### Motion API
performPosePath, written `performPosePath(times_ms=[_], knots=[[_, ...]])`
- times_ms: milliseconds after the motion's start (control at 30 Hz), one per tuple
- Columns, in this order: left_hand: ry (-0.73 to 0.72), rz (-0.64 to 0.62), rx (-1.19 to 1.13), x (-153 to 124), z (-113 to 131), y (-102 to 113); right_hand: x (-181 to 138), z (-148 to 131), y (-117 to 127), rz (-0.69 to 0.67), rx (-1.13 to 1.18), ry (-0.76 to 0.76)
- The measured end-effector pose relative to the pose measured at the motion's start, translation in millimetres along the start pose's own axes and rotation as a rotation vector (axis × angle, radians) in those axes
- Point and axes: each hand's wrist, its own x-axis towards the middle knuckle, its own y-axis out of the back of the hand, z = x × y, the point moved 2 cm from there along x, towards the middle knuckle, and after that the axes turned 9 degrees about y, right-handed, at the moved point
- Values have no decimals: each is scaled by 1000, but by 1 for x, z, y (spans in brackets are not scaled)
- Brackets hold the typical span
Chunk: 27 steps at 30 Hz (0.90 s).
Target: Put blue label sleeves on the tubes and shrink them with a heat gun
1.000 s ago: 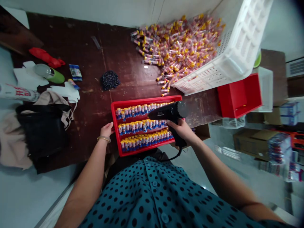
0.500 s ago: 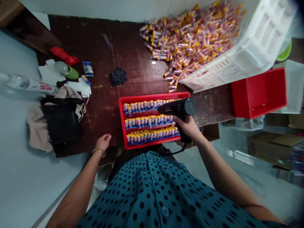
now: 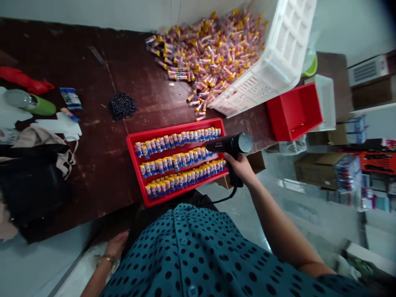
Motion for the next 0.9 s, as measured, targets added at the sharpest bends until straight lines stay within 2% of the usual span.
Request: performPosePath(times_ms=[100,200,333,433,567,600,667,767,900], knots=[[113,-7,-158,22,10,13,-5,-10,-13,-115,85,-25],[88,2,-205,40,31,26,-11,-26,-35,-261,124,34],[60,-12,-230,48,48,32,-12,-35,-52,-253,50,110],[78,-26,-225,47,41,26,-6,-29,-50,-266,56,84],[144,-34,-198,44,16,14,1,-24,-42,-136,26,70],[160,-34,-191,44,9,11,1,-25,-43,-142,41,47],[191,-31,-172,43,-4,6,-1,-32,-52,-240,90,7],[218,-26,-147,44,-13,4,-7,-46,-71,-366,139,26],[193,-28,-169,41,-7,7,-5,-47,-78,-350,159,25]])
